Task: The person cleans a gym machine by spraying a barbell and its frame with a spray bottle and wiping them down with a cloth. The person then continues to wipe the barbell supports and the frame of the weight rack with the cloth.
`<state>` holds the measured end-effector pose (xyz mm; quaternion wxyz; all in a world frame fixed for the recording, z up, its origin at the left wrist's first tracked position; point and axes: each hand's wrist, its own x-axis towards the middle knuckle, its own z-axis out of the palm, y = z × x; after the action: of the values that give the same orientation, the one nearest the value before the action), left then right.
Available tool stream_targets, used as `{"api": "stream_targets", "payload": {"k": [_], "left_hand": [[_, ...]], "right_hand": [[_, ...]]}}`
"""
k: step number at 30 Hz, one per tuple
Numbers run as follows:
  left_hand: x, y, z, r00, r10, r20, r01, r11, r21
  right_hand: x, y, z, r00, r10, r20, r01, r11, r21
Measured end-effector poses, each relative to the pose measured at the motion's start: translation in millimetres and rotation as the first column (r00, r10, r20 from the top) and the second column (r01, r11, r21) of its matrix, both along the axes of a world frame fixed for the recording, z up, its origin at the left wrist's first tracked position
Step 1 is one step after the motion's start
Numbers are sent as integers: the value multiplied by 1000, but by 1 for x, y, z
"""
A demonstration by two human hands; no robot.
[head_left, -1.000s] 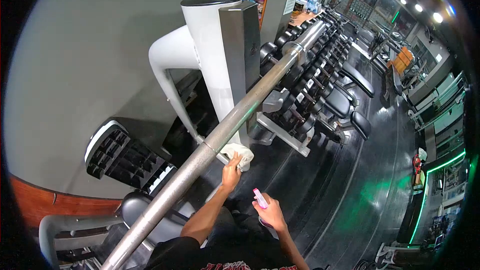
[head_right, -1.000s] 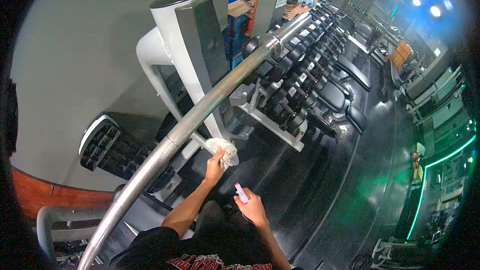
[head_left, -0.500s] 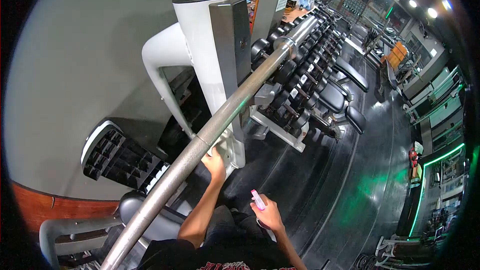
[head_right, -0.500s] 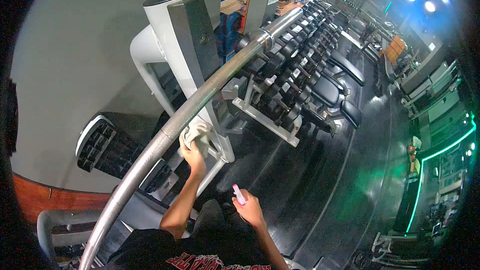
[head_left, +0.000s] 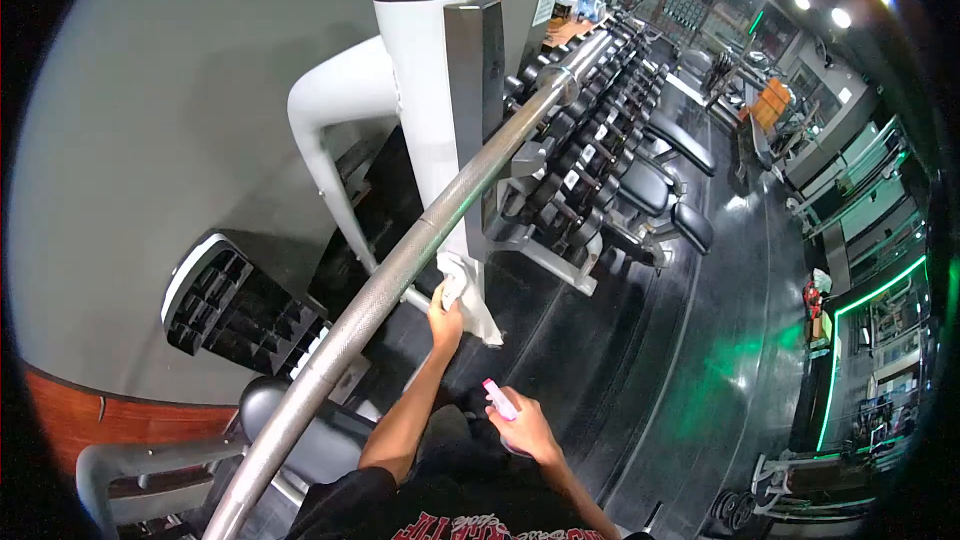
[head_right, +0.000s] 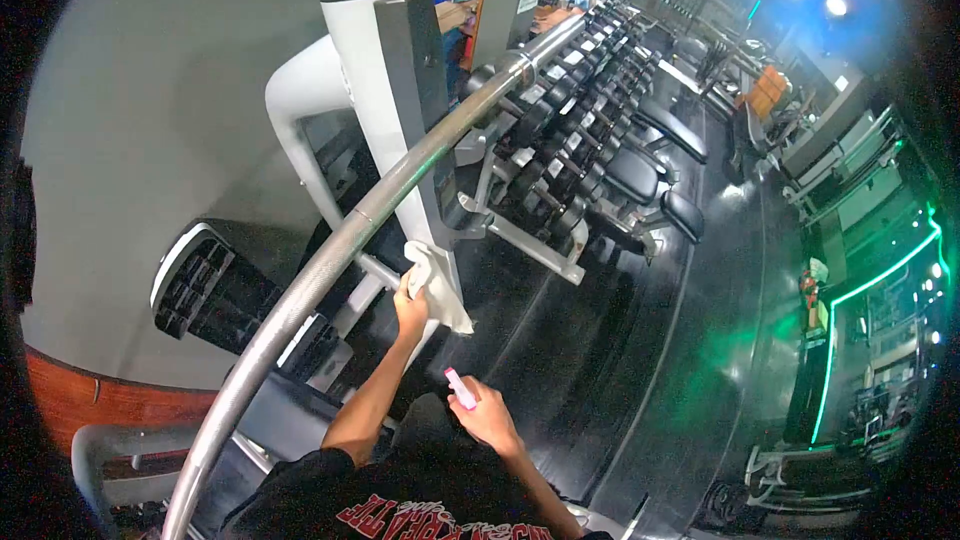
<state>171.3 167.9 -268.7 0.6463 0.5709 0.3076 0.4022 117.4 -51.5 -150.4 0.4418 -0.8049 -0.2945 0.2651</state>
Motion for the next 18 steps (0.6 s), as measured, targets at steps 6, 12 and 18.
{"api": "stream_targets", "payload": {"k": [6,12,18], "left_hand": [[-5,-12,14,996,89,23,-86,991,-103],[8,-38,38,988,149,44,-146,987,-66],[26,-59,36,928,370,48,-338,889,-308]], "right_hand": [[0,-13,-5,999,-35,-3,35,999,27],[24,-29,-9,998,37,50,-39,999,30],[70,-55,-11,995,98,-19,-99,995,-32]]}}
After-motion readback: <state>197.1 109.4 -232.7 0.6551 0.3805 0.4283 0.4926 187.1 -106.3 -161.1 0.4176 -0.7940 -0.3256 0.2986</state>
